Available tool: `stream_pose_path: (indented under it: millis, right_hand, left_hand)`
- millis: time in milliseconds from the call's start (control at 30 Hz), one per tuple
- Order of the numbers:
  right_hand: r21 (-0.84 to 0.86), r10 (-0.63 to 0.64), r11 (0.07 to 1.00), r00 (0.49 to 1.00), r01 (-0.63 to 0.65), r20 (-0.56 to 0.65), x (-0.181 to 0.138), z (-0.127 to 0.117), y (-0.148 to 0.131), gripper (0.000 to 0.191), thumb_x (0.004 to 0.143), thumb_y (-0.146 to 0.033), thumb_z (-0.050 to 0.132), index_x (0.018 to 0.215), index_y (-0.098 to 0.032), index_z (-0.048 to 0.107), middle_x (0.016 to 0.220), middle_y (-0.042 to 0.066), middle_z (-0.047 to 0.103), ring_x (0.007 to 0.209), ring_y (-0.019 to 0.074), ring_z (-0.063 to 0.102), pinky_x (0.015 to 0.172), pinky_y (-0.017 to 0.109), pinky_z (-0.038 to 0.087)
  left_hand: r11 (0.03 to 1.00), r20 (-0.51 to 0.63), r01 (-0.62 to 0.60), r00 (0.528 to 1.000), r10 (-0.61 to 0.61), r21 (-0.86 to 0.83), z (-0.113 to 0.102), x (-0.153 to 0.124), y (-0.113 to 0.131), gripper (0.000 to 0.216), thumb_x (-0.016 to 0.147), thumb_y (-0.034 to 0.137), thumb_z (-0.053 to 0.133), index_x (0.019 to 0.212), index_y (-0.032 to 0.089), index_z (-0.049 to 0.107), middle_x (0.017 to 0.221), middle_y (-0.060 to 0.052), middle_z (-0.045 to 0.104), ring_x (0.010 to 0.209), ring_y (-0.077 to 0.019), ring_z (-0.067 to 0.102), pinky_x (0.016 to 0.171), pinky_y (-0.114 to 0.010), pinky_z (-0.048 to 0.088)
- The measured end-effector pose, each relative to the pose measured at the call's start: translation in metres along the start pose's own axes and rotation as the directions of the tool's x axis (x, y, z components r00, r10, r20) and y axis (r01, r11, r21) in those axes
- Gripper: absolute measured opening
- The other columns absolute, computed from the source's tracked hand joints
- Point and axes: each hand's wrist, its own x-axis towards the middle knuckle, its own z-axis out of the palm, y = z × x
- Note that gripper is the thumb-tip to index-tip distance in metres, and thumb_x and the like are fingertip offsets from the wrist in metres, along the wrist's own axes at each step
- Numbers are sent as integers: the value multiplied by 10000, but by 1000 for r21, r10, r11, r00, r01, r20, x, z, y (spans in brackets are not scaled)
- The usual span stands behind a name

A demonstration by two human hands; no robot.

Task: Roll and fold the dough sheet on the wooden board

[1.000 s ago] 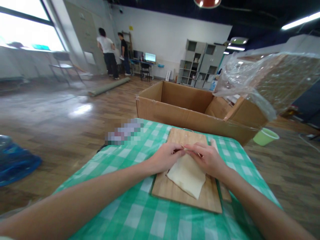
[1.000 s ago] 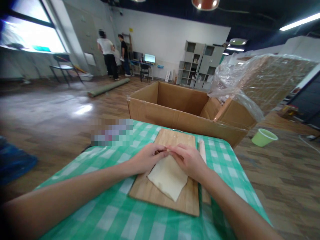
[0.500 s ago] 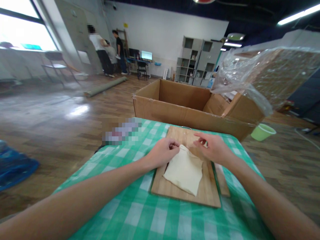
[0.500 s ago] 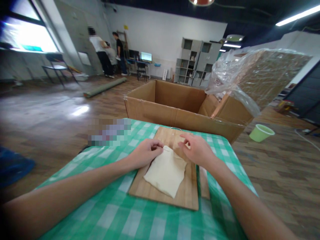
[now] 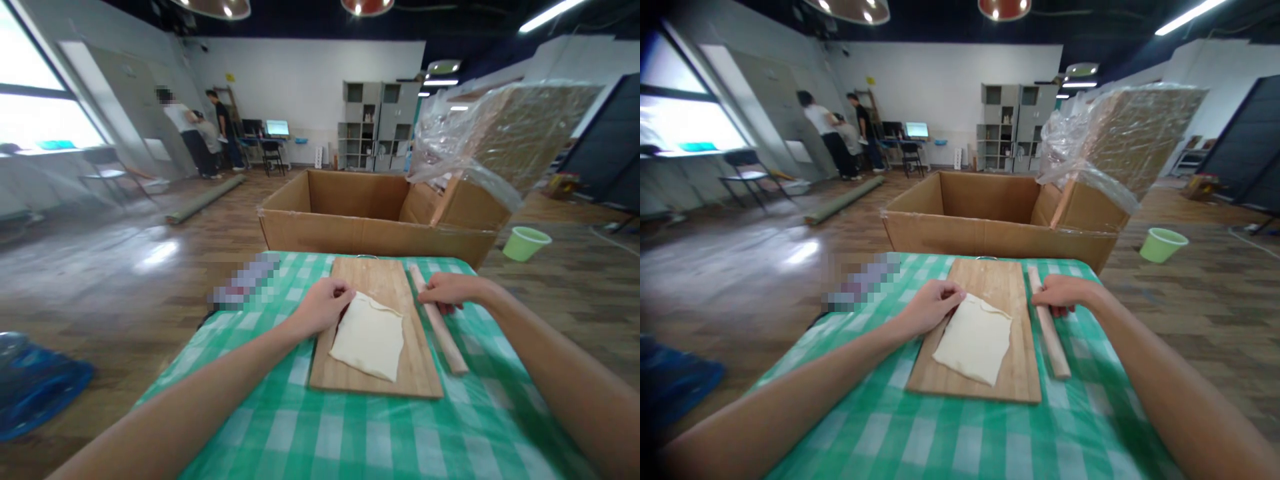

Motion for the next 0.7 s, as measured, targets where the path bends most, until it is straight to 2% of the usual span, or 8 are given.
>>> stream_pose_path:
  millis: [100,200,300,367,433,500,567,700]
  right_hand:
    - [13,65,998,988,-64,-138,3,-5,5,446,983,-464,541,644,-181,606,676,126,717,509,185,629,451,277,431]
    - [42,87,996,922,-77,-378,-1,-13,3,299,1018,-361,513,786,-189,590,790,106,753,604,183,686,525,262,444]
    - [56,-10,997,864,44,-504,-10,-10,-16,223,1059,-368,472,954,-199,572,805,61,751,613,160,674,552,250,414]
    - [51,-94,989,866,136,-491,-14,0,-36,206,1063,-383,467,1041,-204,567,771,37,735,587,156,648,554,251,399]
    - [-37,-218,970,797,239,-563,-14,16,-56,122,973,-299,600,1047,-202,600,886,54,758,718,172,670,617,253,404]
    - [-70,-307,940,738,335,-600,-9,32,-71,187,903,-261,668,1078,-196,649,1033,79,771,864,210,686,705,272,430]
    - [-51,-308,937,746,346,-590,-2,45,-79,178,868,-298,715,1007,-191,688,993,77,773,858,229,679,702,289,423]
    - [40,-267,942,814,334,-517,4,52,-82,160,850,-344,744,882,-191,712,831,35,753,761,209,665,641,283,391]
  left_hand:
    - [999,-70,24,997,-21,37,2,0,-5,302,915,384,575,741,184,720,736,-32,726,686,-179,634,597,-267,393]
    - [998,-130,56,990,-53,24,5,1,-12,291,922,380,569,765,187,720,760,-41,741,693,-183,659,590,-261,399]
    - [994,-189,108,976,-106,0,4,5,-21,279,925,375,567,784,186,717,775,-47,752,707,-189,678,598,-261,409]
    - [990,-218,140,966,-138,-5,0,7,-25,268,921,368,572,779,185,709,766,-46,750,715,-191,682,607,-262,411]
    - [988,-223,152,964,-147,6,-5,9,-27,255,910,355,580,751,187,689,742,-35,735,709,-188,673,610,-262,401]
    - [989,-203,141,971,-130,40,-11,10,-25,252,902,344,582,719,192,664,709,-20,710,697,-183,651,611,-265,382]
    - [991,-168,108,981,-94,80,-15,8,-19,267,910,359,581,712,194,649,697,-13,694,692,-182,631,616,-273,369]
    - [997,-116,46,993,-38,63,-16,4,-9,275,912,418,619,758,192,646,721,-14,694,691,-178,634,622,-276,384]
